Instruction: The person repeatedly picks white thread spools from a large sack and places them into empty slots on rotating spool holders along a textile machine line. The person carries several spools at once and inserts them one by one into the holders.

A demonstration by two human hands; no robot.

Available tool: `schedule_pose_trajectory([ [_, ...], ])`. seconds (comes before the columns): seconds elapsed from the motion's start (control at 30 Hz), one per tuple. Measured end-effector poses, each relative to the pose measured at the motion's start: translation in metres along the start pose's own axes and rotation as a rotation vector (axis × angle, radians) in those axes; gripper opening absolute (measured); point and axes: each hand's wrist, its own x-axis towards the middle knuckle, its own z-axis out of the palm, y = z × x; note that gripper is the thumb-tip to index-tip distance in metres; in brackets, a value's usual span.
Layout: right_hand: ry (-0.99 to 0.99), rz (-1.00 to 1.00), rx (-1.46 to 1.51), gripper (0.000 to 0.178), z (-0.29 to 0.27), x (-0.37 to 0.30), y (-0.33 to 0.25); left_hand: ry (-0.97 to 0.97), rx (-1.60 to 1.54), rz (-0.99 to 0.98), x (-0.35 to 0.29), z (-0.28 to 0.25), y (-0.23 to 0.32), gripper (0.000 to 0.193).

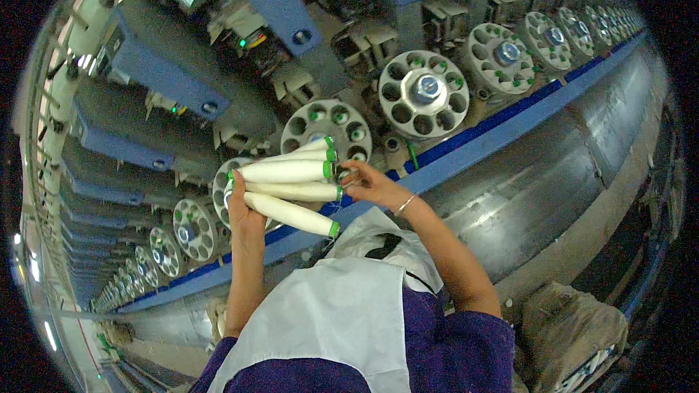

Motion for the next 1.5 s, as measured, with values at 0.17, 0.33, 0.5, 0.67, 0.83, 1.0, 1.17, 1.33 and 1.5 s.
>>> schedule_pose_trajectory([
  [0.17, -0.137, 0.126, -0.067, 0.042, -0.026, 0.01, -0.025, -0.249, 0.103, -0.039, 0.015, 0.072, -0.024, 0.035],
  [0.33, -0.134, 0.059, -0.162, 0.035, -0.089, -0.016, -0.038, -0.342, 0.167, -0.031, 0.027, 0.129, -0.043, 0.033],
  [0.5, 0.387, -0.122, -0.101, 0.034, -0.133, -0.051, -0.035, -0.325, 0.128, -0.145, 0.042, 0.162, -0.071, 0.031],
  [0.67, 0.616, -0.32, 0.601, 0.03, -0.121, -0.041, -0.031, -0.31, 0.156, -0.257, 0.056, 0.181, -0.101, 0.031],
  [0.83, 0.578, -0.281, 0.596, 0.03, -0.129, -0.048, -0.034, -0.367, 0.187, -0.315, 0.064, 0.191, -0.116, 0.033],
  [1.0, 0.55, -0.234, 0.488, 0.03, -0.145, -0.063, -0.032, -0.441, 0.142, -0.379, 0.063, 0.195, -0.133, 0.033],
  [1.17, 0.59, -0.25, 0.39, 0.03, -0.158, -0.089, -0.041, -0.479, 0.136, -0.344, 0.067, 0.204, -0.133, 0.033],
  [1.33, 0.488, -0.153, 0.06, 0.024, -0.137, -0.094, -0.056, -0.549, 0.114, -0.265, 0.075, 0.219, -0.13, 0.033],
  [1.5, 0.332, -0.057, -0.29, 0.042, -0.113, -0.061, -0.056, -0.639, 0.167, -0.246, 0.076, 0.231, -0.148, 0.038],
])
